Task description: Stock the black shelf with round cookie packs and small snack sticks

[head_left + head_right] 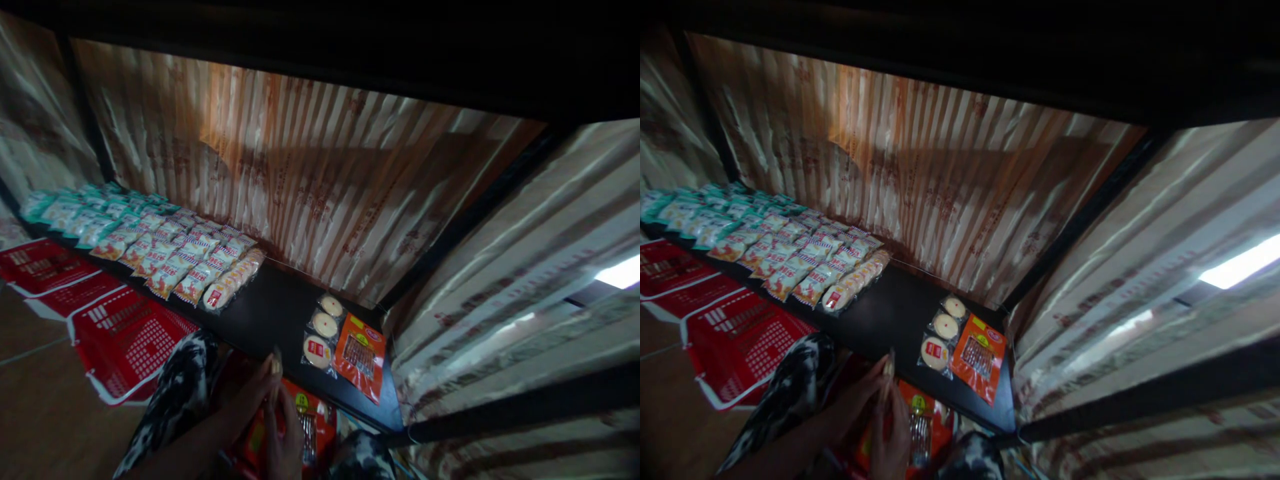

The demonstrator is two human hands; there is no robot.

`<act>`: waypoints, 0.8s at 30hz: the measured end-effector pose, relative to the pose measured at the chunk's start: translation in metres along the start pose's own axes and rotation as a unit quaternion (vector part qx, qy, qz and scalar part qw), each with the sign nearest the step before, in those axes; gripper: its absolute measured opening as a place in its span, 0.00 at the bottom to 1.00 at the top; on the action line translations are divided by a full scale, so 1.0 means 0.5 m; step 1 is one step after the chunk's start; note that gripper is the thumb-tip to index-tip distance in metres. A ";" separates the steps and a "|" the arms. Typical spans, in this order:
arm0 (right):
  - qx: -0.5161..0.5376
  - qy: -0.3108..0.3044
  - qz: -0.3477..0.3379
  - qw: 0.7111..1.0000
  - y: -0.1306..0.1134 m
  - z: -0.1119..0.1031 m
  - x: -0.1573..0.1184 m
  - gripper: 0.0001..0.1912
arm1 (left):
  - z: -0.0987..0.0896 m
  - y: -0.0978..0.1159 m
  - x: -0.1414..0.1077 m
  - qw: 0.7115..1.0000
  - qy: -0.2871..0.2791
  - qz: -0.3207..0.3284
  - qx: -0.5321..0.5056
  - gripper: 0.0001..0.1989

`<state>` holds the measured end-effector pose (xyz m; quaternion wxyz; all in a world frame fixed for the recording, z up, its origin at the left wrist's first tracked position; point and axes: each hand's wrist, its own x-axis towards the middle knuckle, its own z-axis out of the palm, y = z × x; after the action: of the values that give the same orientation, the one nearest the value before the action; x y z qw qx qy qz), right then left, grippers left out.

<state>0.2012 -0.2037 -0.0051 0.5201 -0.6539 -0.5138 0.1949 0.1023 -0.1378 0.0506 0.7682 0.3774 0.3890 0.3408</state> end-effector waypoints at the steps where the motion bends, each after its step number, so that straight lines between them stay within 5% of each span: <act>1: 0.003 -0.004 -0.005 1.000 -0.003 -0.008 0.007 0.20 | 0.002 0.005 0.005 1.000 -0.011 0.006 -0.003 0.32; 6: 0.032 0.042 0.048 0.997 -0.021 -0.024 0.038 0.21 | 0.009 0.022 0.031 0.999 -0.025 0.037 -0.015 0.31; 16: 0.036 0.036 0.170 0.984 -0.025 -0.005 0.117 0.29 | -0.023 0.032 0.100 0.986 0.059 0.104 0.114 0.25; 24: -0.025 0.004 0.088 0.996 -0.043 0.026 0.205 0.22 | -0.048 0.077 0.171 0.959 0.162 0.140 0.185 0.20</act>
<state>0.2213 -0.1090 0.0375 0.4865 -0.7102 -0.4568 0.2242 0.1125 -0.0419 0.0440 0.5565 0.5029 0.5080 0.4234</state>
